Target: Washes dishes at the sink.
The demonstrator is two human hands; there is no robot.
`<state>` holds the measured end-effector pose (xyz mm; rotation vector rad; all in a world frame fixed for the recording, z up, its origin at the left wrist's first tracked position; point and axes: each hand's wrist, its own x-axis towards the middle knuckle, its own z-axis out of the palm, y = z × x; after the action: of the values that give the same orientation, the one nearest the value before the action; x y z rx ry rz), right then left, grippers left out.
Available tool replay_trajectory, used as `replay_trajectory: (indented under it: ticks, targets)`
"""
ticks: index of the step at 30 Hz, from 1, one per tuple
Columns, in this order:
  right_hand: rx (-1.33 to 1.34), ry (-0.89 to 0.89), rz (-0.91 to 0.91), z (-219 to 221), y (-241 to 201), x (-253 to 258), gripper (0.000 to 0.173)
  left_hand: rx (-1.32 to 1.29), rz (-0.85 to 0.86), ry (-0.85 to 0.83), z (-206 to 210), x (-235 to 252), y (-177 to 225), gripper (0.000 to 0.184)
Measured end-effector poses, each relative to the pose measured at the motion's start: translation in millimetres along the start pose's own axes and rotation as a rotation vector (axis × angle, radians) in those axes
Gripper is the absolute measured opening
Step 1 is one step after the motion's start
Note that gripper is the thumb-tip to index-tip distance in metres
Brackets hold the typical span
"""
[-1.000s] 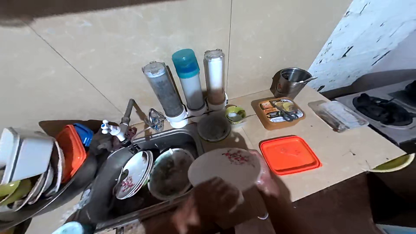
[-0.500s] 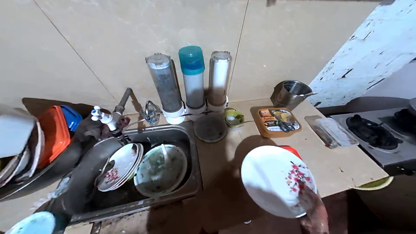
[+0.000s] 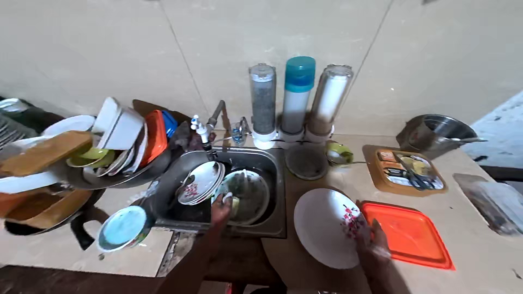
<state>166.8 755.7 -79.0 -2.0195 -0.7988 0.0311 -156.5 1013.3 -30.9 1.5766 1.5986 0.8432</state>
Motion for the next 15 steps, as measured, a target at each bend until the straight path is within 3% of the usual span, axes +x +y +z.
replay_trajectory:
  ticks: [4, 7, 10, 15]
  targets:
    - [-0.553, -0.361, -0.177, 28.6, -19.5, 2.6, 0.075, 0.021, 0.133, 0.1, -55.3, -1.5, -20.9, 0.034]
    - [-0.652, -0.589, -0.273, 50.3, -38.2, -0.2, 0.073, 0.136, 0.201, 0.143, -96.8, 13.6, -36.4, 0.037]
    - [-0.528, -0.551, -0.503, 65.5, -30.0, 5.7, 0.066, 0.282, 0.062, 0.108, -116.3, 30.4, -40.0, 0.032]
    - [-0.663, -0.468, -0.356, 65.5, -23.5, 25.8, 0.072, 0.678, -0.036, -0.096, -107.6, 58.9, -44.4, 0.039]
